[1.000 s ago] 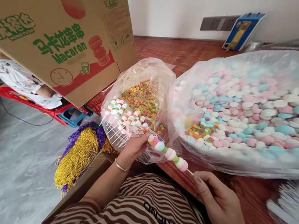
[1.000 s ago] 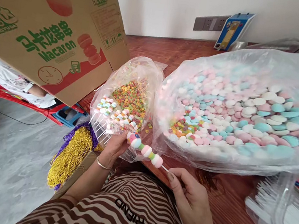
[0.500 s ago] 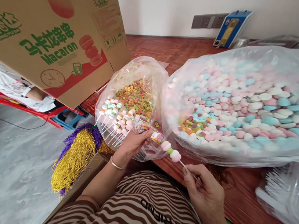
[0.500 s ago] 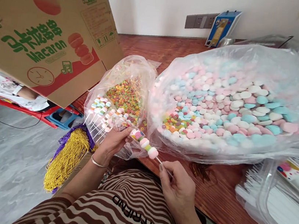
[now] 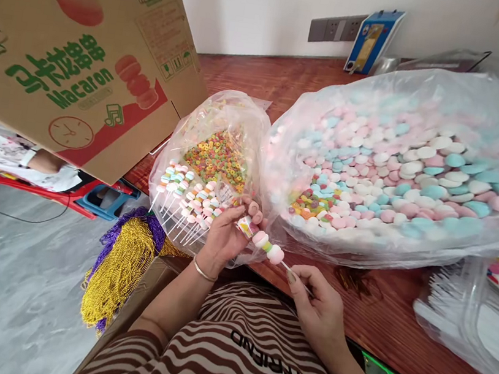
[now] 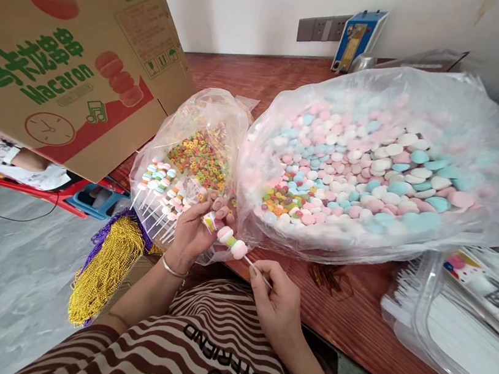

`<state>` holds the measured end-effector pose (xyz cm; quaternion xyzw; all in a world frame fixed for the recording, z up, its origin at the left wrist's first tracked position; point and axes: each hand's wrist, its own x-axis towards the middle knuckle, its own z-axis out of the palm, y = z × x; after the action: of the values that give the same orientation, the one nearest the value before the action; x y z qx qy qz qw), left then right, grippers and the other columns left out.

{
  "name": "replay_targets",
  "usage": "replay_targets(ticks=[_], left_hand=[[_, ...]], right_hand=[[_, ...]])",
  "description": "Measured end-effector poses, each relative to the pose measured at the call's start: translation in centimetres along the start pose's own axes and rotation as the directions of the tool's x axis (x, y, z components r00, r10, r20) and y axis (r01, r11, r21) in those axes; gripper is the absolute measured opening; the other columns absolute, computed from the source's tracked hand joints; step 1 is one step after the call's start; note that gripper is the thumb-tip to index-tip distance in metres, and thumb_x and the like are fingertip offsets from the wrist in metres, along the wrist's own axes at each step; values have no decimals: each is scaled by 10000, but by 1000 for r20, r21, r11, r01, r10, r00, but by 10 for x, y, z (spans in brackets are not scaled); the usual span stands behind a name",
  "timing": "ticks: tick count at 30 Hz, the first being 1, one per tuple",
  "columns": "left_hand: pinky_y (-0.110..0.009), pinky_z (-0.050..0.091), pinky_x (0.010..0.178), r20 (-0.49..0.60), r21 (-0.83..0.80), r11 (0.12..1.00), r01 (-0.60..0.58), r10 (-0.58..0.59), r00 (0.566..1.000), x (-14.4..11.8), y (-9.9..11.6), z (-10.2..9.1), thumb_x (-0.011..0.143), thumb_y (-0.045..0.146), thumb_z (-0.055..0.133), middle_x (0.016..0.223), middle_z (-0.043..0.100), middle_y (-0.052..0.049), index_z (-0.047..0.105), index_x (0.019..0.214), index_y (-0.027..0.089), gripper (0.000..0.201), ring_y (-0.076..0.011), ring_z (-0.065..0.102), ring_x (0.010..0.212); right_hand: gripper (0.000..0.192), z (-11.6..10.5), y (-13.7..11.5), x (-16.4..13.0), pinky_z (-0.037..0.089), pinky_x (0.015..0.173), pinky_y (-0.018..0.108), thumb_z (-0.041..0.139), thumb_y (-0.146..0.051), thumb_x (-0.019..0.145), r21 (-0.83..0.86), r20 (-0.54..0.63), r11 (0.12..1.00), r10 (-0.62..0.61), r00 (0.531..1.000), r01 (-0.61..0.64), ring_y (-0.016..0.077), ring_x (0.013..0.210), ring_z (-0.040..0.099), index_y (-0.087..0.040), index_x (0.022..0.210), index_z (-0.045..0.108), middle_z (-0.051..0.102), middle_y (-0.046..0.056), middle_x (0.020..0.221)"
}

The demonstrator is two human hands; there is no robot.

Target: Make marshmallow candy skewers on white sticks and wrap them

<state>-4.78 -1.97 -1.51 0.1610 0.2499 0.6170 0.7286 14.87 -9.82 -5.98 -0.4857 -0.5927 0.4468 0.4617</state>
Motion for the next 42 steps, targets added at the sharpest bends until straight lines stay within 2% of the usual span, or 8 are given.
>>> replay_targets(ticks=[7, 11, 17, 22, 27, 34, 38, 42], left_hand=[[-212, 500, 660, -100, -161, 987, -8, -8, 995, 8, -17, 20, 1017, 306, 578, 685, 377, 62, 641, 953, 174, 160, -52, 397, 540], [-217, 522, 699, -160, -157, 987, 41, -66, 985, 13, -21, 23, 1023, 274, 569, 663, 384, 73, 658, 986, 157, 152, -47, 411, 535], [-217, 517, 670, -271, -5, 999, 39, -39, 962, 16, -26, 27, 880, 367, 775, 645, 438, 73, 674, 944, 180, 222, -62, 452, 546], [-238, 530, 690, -253, 26, 998, 63, -54, 966, 16, -36, 28, 858, 525, 755, 659, 435, 61, 682, 984, 206, 350, -87, 464, 581], [-287, 548, 716, -171, 3, 989, 145, -143, 975, 17, -41, 18, 866, 573, 718, 649, 429, 45, 688, 942, 206, 375, -120, 488, 614], [-292, 554, 720, -195, -30, 983, 180, -182, 964, 17, -31, 19, 846, 439, 780, 651, 487, 40, 623, 789, 185, 304, -124, 560, 642], [-293, 555, 730, -208, 13, 987, 161, -154, 966, 13, -32, 28, 835, 427, 797, 683, 524, 34, 603, 785, 186, 312, -123, 581, 666], [-301, 553, 757, -150, 40, 988, 149, -141, 979, 11, -39, 27, 822, 449, 801, 696, 522, 30, 591, 773, 187, 340, -129, 589, 697]], right_hand=[[387, 16, -4, 2, 252, 377, 229, 534, -557, 984, 507, 444, 674, 331, 833, -538, 73, 387, 178, -193, 918, 650, 262, -118, 535], [264, 17, -1, 4, 366, 517, 257, 533, -357, 1018, 46, 137, 999, -29, 990, 23, 120, 516, 475, -177, 931, 705, 545, -14, 607], [159, 7, 5, 14, 328, 567, 315, 596, -183, 981, -616, 45, 670, -495, 868, 414, 136, 510, 474, -145, 1011, 747, 577, 5, 551], [319, 17, -1, 15, 312, 460, 257, 522, -422, 1015, 174, 143, 978, 94, 985, -119, 110, 422, 366, -182, 895, 694, 458, -53, 490], [318, 25, -7, 17, 243, 387, 223, 608, -504, 947, 683, 488, 438, 321, 812, -584, 59, 346, 79, -195, 892, 657, 194, -161, 425], [226, 12, 3, 18, 341, 521, 256, 576, -347, 983, 58, -3, 997, 41, 999, -41, 115, 510, 453, -187, 857, 673, 561, -30, 594], [183, 7, 8, 21, 380, 609, 298, 567, -191, 980, -501, -19, 785, -431, 902, 364, 140, 549, 521, -184, 848, 695, 650, 14, 614], [189, 9, 4, 23, 381, 562, 293, 563, -264, 992, -392, -13, 867, -339, 941, 307, 140, 511, 510, -174, 893, 697, 620, 15, 576]])
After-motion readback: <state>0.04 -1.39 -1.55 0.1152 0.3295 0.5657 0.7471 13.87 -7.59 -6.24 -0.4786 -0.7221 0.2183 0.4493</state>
